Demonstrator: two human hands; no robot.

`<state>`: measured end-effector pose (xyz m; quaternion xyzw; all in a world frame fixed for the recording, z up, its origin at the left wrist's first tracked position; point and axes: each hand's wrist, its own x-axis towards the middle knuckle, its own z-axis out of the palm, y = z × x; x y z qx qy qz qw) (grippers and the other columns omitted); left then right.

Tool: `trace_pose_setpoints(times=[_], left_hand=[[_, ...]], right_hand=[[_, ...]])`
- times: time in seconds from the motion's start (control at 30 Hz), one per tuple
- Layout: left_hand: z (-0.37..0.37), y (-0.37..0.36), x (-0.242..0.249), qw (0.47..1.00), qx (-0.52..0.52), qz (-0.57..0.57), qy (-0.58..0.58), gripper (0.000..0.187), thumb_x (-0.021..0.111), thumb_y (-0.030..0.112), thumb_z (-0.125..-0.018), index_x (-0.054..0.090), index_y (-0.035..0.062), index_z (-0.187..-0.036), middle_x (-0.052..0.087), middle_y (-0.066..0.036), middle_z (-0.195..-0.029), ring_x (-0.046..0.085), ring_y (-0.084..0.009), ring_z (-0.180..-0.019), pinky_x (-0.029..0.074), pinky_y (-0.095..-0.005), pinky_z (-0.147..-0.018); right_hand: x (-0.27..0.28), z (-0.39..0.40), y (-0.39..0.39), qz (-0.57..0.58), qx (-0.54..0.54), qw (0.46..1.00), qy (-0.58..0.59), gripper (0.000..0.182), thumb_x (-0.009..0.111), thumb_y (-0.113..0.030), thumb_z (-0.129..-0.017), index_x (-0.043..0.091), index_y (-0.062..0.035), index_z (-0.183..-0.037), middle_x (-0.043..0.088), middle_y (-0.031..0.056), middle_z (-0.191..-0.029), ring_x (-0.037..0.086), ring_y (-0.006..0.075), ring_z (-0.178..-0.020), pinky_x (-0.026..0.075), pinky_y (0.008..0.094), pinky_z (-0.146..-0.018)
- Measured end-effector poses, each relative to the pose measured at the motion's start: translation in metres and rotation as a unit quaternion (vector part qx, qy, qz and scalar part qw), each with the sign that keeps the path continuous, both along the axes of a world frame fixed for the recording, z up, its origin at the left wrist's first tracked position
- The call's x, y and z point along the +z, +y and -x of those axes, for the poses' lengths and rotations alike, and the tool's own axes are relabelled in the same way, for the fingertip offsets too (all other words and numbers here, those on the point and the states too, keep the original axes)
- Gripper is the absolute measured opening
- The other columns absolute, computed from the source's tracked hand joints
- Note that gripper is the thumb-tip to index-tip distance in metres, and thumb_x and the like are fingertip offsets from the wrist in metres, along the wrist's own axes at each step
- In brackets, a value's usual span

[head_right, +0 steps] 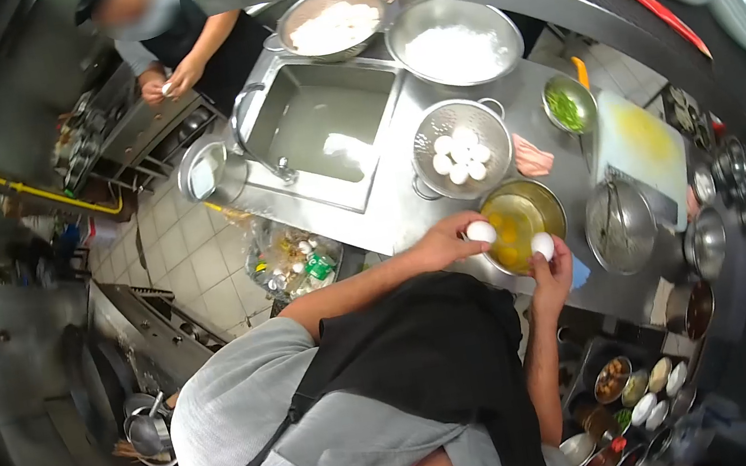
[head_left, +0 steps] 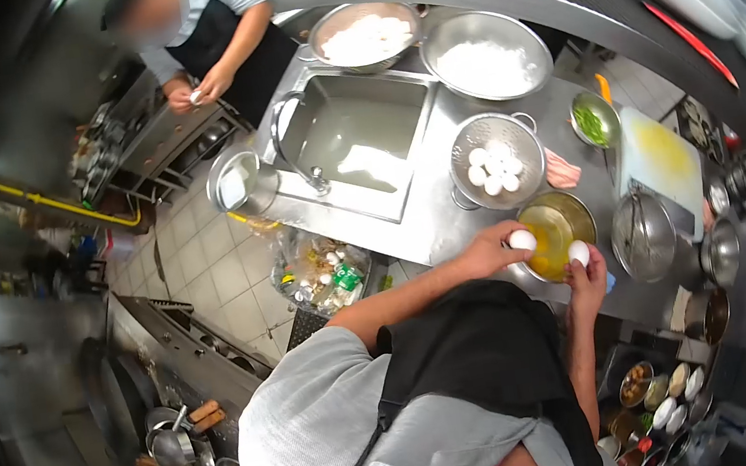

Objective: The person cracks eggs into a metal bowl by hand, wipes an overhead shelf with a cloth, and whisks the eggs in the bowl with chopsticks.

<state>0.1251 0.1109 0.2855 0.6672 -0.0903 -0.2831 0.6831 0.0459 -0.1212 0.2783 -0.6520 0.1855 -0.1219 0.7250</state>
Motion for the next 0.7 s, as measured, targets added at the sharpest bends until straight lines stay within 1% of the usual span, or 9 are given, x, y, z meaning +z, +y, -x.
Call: trace_pose_setpoints(times=[0.2, 0.3, 0.6, 0.7], left_hand=[[0.002, 0.017, -0.005, 1.000, 0.015, -0.004, 0.006, 0.043, 0.078, 0.020, -0.090, 0.060, 0.0086, -0.128, 0.064, -0.003, -0.100, 0.059, -0.0091, -0.082, 0.052, -0.0240, -0.060], [0.004, 0.021, 0.000, 1.000, 0.015, -0.003, 0.006, 0.042, 0.078, 0.020, -0.090, 0.060, 0.0088, -0.127, 0.064, -0.002, -0.099, 0.058, -0.0088, -0.081, 0.052, -0.0243, -0.060], [0.004, 0.019, -0.001, 1.000, 0.019, -0.009, 0.002, 0.045, 0.077, 0.021, -0.090, 0.059, 0.0088, -0.130, 0.064, -0.003, -0.101, 0.060, -0.0095, -0.083, 0.052, -0.0247, -0.060], [0.004, 0.015, -0.002, 1.000, 0.004, -0.017, 0.008, 0.048, 0.078, 0.022, -0.090, 0.059, 0.0082, -0.131, 0.064, -0.004, -0.102, 0.060, -0.0097, -0.083, 0.053, -0.0250, -0.060]], right_hand=[[0.011, -0.012, 0.019, 0.000, 0.019, 1.000, -0.008, 0.042, 0.066, -0.011, -0.096, 0.053, -0.0035, -0.135, 0.064, 0.0060, -0.115, 0.063, 0.0115, -0.089, 0.048, 0.0238, -0.068], [0.006, -0.011, 0.021, 0.000, 0.032, 0.999, -0.009, 0.043, 0.067, -0.012, -0.095, 0.053, -0.0035, -0.135, 0.065, 0.0057, -0.116, 0.063, 0.0116, -0.089, 0.048, 0.0243, -0.068], [0.006, -0.008, 0.019, 0.001, 0.024, 1.000, -0.008, 0.045, 0.069, -0.014, -0.094, 0.053, -0.0038, -0.135, 0.065, 0.0055, -0.117, 0.064, 0.0118, -0.089, 0.049, 0.0234, -0.069], [0.005, -0.003, 0.016, -0.005, 0.023, 1.000, -0.007, 0.044, 0.069, -0.013, -0.094, 0.053, -0.0044, -0.135, 0.064, 0.0055, -0.117, 0.064, 0.0117, -0.089, 0.049, 0.0236, -0.069]])
